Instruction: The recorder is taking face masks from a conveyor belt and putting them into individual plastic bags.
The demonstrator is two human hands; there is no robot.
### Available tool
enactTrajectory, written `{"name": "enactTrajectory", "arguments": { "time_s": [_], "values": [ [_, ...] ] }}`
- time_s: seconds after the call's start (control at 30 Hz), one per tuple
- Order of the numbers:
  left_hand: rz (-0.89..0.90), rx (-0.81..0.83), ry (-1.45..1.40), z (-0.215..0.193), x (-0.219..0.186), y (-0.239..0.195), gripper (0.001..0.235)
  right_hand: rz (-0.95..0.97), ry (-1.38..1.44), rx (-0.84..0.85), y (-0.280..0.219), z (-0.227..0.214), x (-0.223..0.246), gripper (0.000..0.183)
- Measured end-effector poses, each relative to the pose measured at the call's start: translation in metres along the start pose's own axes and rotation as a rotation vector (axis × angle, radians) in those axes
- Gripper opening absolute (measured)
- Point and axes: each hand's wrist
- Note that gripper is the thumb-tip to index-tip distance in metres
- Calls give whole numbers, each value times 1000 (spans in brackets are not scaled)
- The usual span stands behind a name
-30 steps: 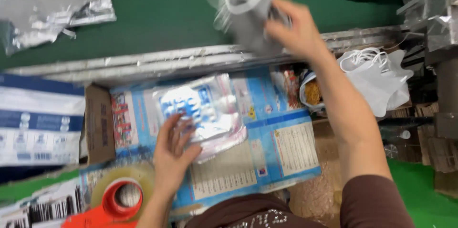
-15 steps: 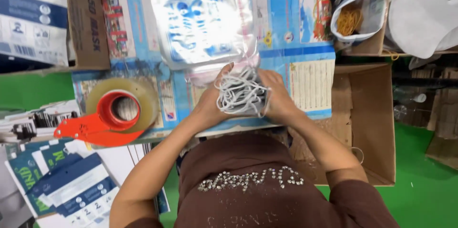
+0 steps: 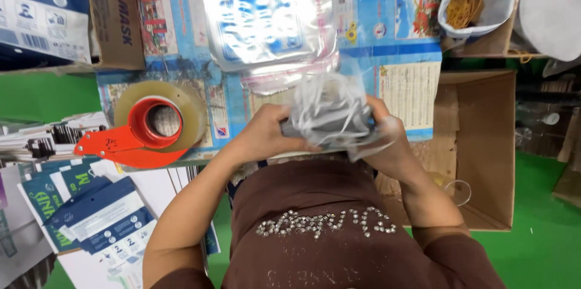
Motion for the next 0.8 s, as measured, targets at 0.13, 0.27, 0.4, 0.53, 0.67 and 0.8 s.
{"name": "enactTrajectory", "arguments": {
  "time_s": [0.13, 0.27, 0.4, 0.53, 0.67, 0.8],
  "values": [
    [-158, -7, 356, 15, 62, 1, 54, -43, -489, 111, 27, 24, -29, 61],
    [285, -207, 416, 26, 64, 3, 61, -241, -444, 49, 34, 38, -74, 73],
    [383, -253, 517, 30, 69, -2, 52, -292, -304, -32, 14, 26, -61, 74],
    [236, -252, 266, 30, 109, -10, 39, -252, -519, 12, 22, 31, -54, 84],
    [-158, -229, 123, 19, 63, 7, 30, -214, -48, -168, 21, 29, -57, 38],
    [-181, -201, -163, 15, 56, 11, 52, -100, -200, -380, 23, 33, -95, 20]
  ]
}}
Point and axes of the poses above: each hand's wrist, its own y-axis towards the middle knuckle, its own z-axis out of the palm, x = y × z, and after that the axes turned 5 degrees about -y, right-handed
